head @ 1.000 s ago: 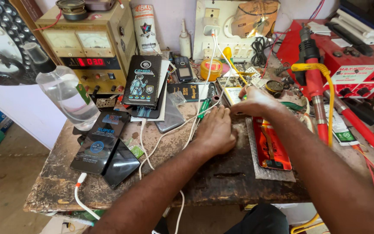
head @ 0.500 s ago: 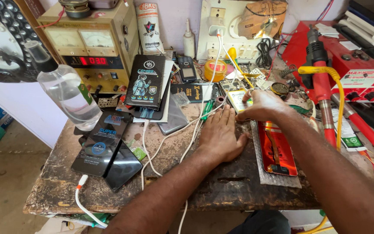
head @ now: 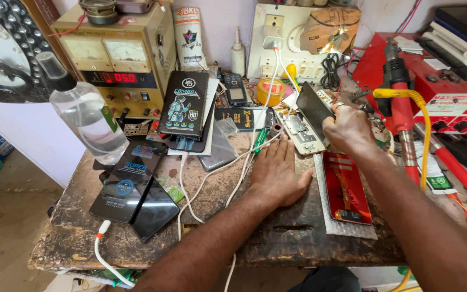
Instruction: The person disassembles a smartphone, removes the battery, and inspects the internal components. They then connect a charging cable to a different phone and use a screwdriver to adjust internal parts. Finally, they reassemble the first phone with a new battery and back cover.
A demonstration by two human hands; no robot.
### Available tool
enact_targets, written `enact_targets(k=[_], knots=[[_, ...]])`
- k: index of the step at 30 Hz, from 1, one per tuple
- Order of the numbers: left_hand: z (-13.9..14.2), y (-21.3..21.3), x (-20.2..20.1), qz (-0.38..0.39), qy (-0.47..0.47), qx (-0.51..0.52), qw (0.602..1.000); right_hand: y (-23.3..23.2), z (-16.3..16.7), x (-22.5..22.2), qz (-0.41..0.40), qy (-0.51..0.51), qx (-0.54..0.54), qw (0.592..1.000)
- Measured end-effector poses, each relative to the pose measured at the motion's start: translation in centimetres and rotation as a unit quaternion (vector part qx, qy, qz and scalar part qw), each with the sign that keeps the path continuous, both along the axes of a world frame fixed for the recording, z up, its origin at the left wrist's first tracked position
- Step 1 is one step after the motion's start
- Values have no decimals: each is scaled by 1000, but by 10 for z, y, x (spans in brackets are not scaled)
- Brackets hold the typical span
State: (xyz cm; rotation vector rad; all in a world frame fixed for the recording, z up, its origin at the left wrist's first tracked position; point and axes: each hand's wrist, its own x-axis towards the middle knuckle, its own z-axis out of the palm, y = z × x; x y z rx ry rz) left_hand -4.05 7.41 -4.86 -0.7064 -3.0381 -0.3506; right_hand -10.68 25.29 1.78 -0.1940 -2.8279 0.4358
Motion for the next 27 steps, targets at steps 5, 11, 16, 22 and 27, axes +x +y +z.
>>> enact_targets(k=[5, 11, 16, 22, 27], knots=[[-8, 2, -6, -8, 12, 15, 1000, 7, 0, 16, -56, 0, -268, 962], [-17, 5, -8, -54, 149, 54, 986, 28, 4, 45, 86, -1, -563, 822], [-5, -25, 5, -66, 211, 277, 935, 21, -20, 117, 77, 33, -646, 759], [12, -73, 28, 36, 89, 319, 943, -38, -66, 195, 77, 25, -662, 745], [1, -84, 58, 86, -249, 515, 816, -56, -82, 211, 53, -29, -685, 726]])
